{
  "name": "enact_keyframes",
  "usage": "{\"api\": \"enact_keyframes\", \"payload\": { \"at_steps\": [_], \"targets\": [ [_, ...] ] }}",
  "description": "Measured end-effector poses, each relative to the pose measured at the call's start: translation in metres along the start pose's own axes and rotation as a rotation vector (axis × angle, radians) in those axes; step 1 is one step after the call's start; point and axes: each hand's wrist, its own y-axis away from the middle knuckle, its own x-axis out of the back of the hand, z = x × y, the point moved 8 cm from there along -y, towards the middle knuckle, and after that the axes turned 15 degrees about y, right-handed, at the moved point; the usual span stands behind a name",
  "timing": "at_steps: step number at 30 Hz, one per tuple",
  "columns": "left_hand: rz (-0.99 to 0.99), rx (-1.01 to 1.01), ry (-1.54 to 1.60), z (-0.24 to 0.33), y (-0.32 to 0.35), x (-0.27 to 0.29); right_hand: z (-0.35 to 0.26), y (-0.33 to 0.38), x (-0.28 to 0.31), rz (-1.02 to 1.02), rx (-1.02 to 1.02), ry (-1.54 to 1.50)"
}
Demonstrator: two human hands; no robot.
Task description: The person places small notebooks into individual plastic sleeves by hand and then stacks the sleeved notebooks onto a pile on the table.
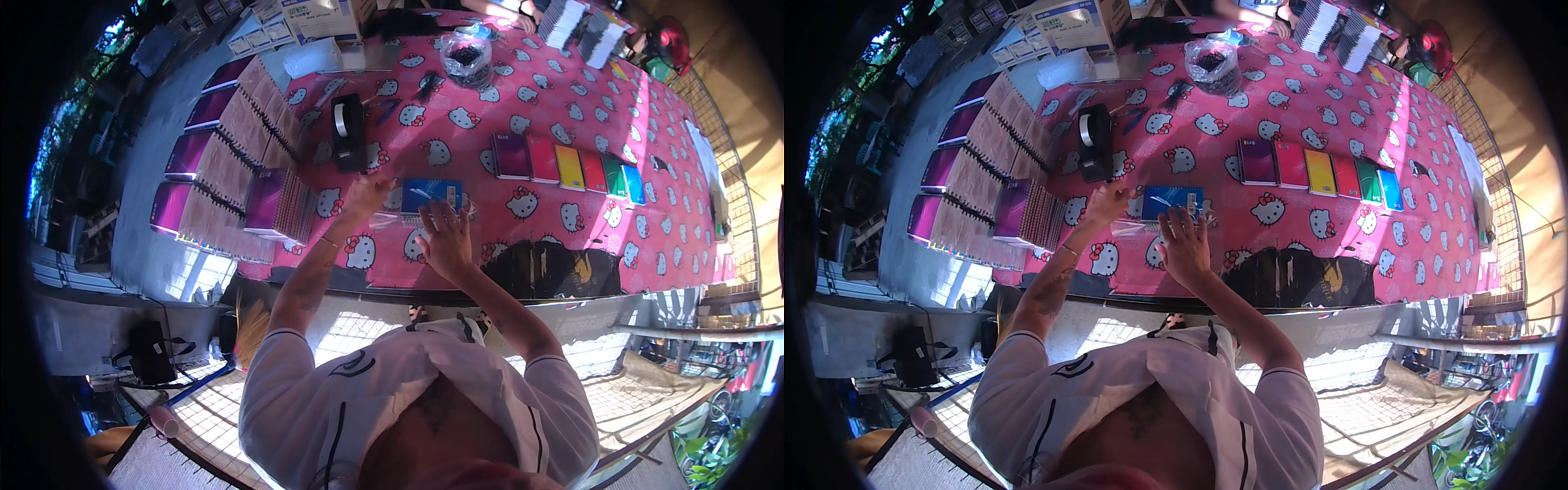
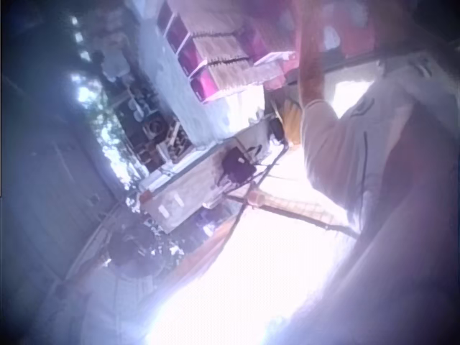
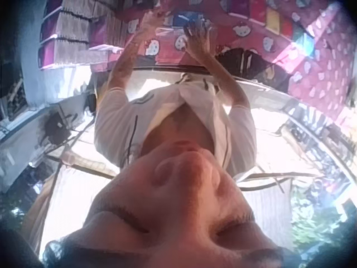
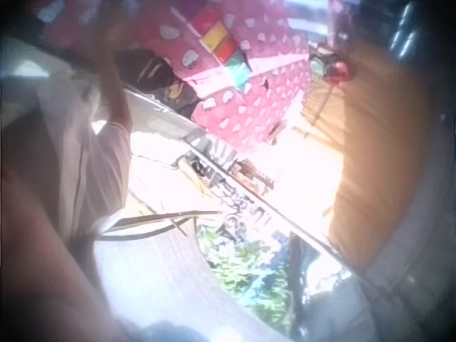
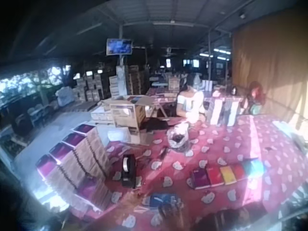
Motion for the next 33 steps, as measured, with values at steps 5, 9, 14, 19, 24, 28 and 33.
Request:
{"api": "enact_keyframes", "payload": {
  "at_steps": [5,9,14,19,24,28,33],
  "targets": [
    [0.003,-0.291,0.021,0.051,-0.062,-0.024,0.001,-0.008,-0.004,-0.075,-0.016,-0.025],
    [-0.258,-0.436,-0.322,0.03,-0.109,-0.085,-0.002,-0.008,-0.003,-0.031,-0.008,0.026],
    [-0.385,-0.346,-0.277,0.016,-0.121,-0.112,0.003,-0.002,-0.011,-0.06,-0.02,0.029],
    [-0.291,-0.509,-0.431,0.045,-0.109,-0.103,0.002,-0.005,-0.005,-0.045,-0.006,0.029],
    [-0.087,-0.816,-0.498,0.077,-0.081,-0.079,0.003,-0.009,-0.003,-0.046,0.015,0.013],
    [-0.093,-0.711,-0.559,0.081,-0.066,-0.076,0.001,-0.009,-0.008,-0.026,0.088,0.026],
    [-0.161,-0.575,-0.476,0.105,-0.039,-0.077,0.008,-0.008,-0.018,0.038,0.128,0.055]
  ]
}}
